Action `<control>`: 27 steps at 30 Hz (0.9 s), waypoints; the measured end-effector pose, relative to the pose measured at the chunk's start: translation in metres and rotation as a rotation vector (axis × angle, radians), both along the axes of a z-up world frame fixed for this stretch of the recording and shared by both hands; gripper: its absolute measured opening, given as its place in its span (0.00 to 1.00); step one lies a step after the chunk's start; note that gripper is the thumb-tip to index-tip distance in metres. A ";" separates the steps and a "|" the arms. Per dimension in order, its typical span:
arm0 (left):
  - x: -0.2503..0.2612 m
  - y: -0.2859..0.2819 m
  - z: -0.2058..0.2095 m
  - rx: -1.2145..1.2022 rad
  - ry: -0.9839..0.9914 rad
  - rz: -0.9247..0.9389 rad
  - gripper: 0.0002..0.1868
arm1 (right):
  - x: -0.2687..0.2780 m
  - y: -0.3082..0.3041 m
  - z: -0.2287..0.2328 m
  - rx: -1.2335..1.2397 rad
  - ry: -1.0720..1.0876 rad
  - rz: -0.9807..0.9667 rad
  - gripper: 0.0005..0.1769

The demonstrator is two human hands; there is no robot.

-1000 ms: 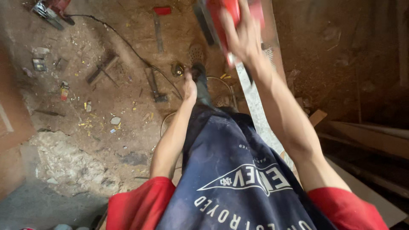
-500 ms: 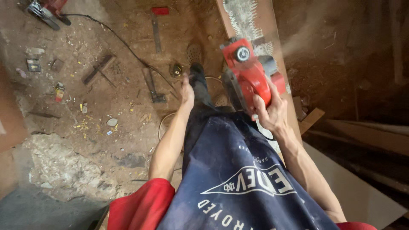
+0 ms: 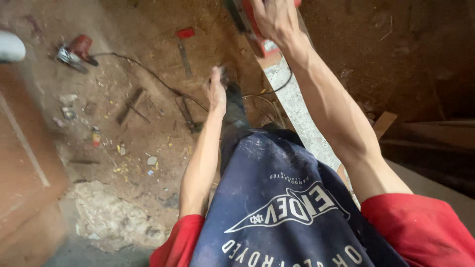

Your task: The person uses a red electric sander to smooth the surface of a long wooden plank resting on a workbench. The person moves the sander back and forth along the plank, generating sawdust, and briefly lifts the plank to inspect the sanded surface.

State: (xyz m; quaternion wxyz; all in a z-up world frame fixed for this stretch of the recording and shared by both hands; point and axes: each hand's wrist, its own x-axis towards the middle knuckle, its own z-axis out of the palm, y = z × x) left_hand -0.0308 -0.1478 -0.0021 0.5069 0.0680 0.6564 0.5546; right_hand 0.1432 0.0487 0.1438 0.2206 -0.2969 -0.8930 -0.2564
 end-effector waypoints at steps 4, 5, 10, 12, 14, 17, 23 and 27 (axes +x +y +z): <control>0.011 0.050 0.052 0.058 0.510 -0.201 0.30 | 0.061 -0.075 0.041 -1.006 0.735 -0.019 0.26; 0.015 0.068 0.059 0.033 0.570 -0.242 0.30 | 0.085 -0.105 0.054 -1.191 0.693 -0.228 0.30; 0.039 0.117 0.053 -0.102 0.729 -0.244 0.23 | 0.207 -0.255 0.086 -1.364 0.662 -0.550 0.35; 0.039 0.121 0.041 0.020 0.738 -0.159 0.19 | 0.228 -0.276 0.084 -1.322 0.643 -0.530 0.34; 0.035 0.117 0.029 0.060 0.666 -0.168 0.17 | 0.230 -0.279 0.083 -1.338 0.667 -0.554 0.32; 0.031 0.109 0.015 -0.013 0.664 -0.206 0.16 | 0.204 -0.241 0.079 -1.292 0.678 -0.451 0.32; 0.042 0.099 0.002 0.066 0.677 -0.195 0.13 | 0.095 -0.067 0.041 -1.191 0.682 -0.303 0.32; 0.044 0.095 0.001 -0.046 0.625 -0.210 0.13 | -0.013 0.080 0.020 -1.135 0.714 -0.222 0.30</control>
